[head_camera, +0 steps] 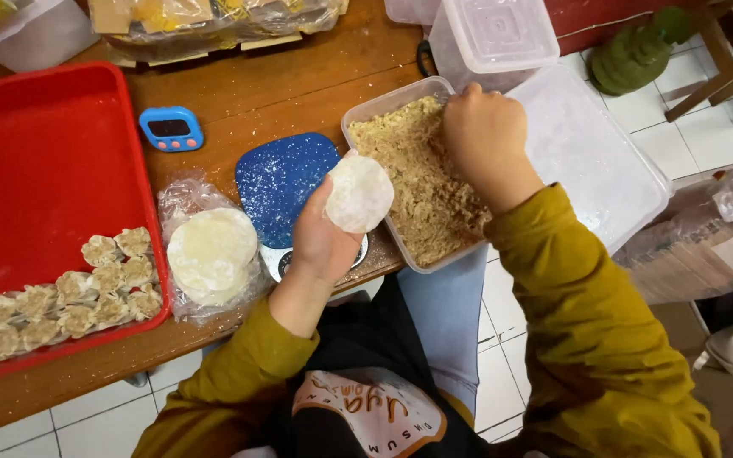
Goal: The person repeatedly scoops filling from a container with a fork, places it onto round wrappers, weighs each filled wrapper on a digital scale, folds and seals the dumplings, and places them into a red tray. The process is repeated multiple times throughout the clip.
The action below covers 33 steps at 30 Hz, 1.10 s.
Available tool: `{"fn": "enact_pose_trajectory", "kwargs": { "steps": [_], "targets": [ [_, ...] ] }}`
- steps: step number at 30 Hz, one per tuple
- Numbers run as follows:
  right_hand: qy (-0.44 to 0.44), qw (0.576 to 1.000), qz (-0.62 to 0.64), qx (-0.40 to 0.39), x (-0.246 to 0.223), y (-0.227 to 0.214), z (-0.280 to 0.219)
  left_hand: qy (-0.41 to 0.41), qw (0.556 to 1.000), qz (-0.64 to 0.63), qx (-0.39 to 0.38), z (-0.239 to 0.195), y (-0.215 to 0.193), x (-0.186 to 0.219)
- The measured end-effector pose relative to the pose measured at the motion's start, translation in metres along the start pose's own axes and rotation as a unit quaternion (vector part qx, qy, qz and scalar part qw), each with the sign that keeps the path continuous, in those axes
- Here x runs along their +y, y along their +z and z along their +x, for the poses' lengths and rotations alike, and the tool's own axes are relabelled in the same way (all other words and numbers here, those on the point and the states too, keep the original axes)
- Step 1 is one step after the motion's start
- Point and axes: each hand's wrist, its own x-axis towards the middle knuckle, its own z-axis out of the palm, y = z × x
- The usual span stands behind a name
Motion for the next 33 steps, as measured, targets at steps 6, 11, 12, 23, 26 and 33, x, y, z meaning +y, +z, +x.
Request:
{"fn": "enact_pose_trajectory", "kwargs": {
  "steps": [6, 11, 12, 23, 26, 33],
  "targets": [
    [-0.009, 0.983, 0.133, -0.128, 0.0, -0.016, 0.014, -0.002, 1.0, 0.006, -0.019, 0.017, -0.028, -0.007],
    [0.029, 0.973, 0.169, -0.154, -0.023, -0.022, 0.008, -0.002, 1.0, -0.009, -0.03, 0.015, -0.022, -0.004],
    [0.035, 0.969, 0.186, -0.161, -0.026, -0.027, 0.006, -0.004, 0.999, -0.013, -0.031, 0.014, -0.019, -0.004],
    [0.098, 0.909, 0.362, -0.181, -0.043, -0.045, -0.014, 0.011, 0.998, -0.022, -0.053, 0.013, -0.018, -0.011],
    [0.082, 0.9, 0.404, -0.143, -0.044, -0.044, -0.019, 0.024, 0.998, -0.014, -0.062, 0.015, -0.022, -0.014],
    [0.128, 0.82, 0.557, -0.017, -0.028, -0.076, -0.051, 0.088, 0.993, 0.012, -0.079, 0.014, -0.023, -0.003]
  ]
}}
